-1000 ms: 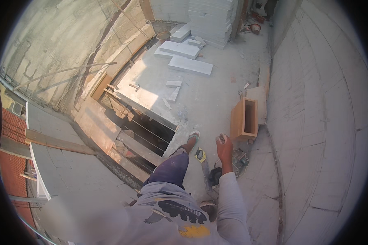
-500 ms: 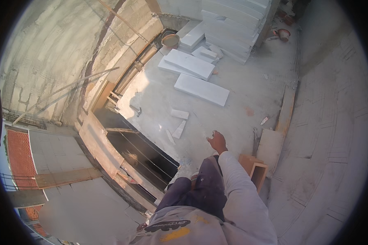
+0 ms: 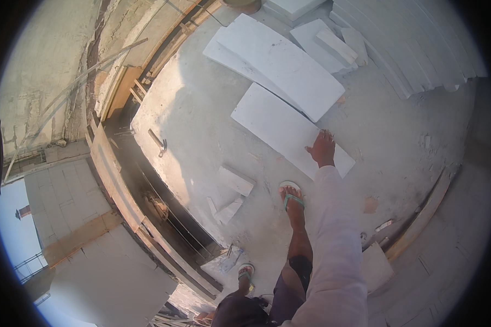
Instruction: The person applies mortar to white rectangular tiles using a trowel and places them onto a wall surface. The person repeatedly scoops mortar, spreads it on tiles, and positions the tiles against the wall, adjusting their placement with hands and a hammer.
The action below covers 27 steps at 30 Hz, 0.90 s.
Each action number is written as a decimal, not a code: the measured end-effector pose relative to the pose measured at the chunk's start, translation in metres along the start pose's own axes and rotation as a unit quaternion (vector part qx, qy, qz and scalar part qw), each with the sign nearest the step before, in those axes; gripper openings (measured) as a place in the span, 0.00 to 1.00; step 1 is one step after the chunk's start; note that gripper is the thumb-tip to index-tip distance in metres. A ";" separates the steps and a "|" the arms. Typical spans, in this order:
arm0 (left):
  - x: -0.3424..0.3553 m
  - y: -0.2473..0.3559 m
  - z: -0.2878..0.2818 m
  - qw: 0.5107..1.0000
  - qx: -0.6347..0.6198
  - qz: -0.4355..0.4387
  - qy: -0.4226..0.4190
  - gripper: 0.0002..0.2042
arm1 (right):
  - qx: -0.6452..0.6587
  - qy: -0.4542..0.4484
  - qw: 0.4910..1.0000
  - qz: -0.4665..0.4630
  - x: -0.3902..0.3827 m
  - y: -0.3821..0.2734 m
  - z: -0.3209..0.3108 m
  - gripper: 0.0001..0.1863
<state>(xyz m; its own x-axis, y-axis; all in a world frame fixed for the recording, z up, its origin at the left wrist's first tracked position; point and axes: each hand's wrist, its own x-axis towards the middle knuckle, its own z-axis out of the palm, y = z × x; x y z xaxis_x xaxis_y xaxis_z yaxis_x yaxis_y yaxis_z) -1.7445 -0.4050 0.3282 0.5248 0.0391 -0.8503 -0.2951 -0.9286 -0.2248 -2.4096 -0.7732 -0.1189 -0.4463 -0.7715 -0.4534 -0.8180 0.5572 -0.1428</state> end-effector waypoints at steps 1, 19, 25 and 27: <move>-0.005 0.012 0.010 1.000 -0.006 -0.018 0.002 0.16 | -0.026 0.001 1.000 0.001 0.022 0.003 0.006 0.50; -0.127 0.013 0.064 0.977 -0.077 -0.201 0.006 0.18 | 0.074 0.051 0.996 -0.016 -0.037 -0.031 0.045 0.35; -0.165 -0.044 0.055 0.966 -0.128 -0.223 0.008 0.19 | 0.111 0.014 0.987 -0.112 -0.062 -0.018 0.031 0.30; -0.157 -0.063 0.063 0.959 -0.189 -0.213 0.017 0.17 | 0.169 0.009 0.976 -0.137 -0.066 -0.018 0.034 0.30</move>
<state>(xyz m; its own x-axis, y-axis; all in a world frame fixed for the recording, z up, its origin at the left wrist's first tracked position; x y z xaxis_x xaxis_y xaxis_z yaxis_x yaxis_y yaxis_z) -1.8582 -0.3290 0.4457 0.5612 0.4382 -0.7022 0.2581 -0.8987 -0.3546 -2.3528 -0.7224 -0.1165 -0.2359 -0.9094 -0.3426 -0.7431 0.3960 -0.5394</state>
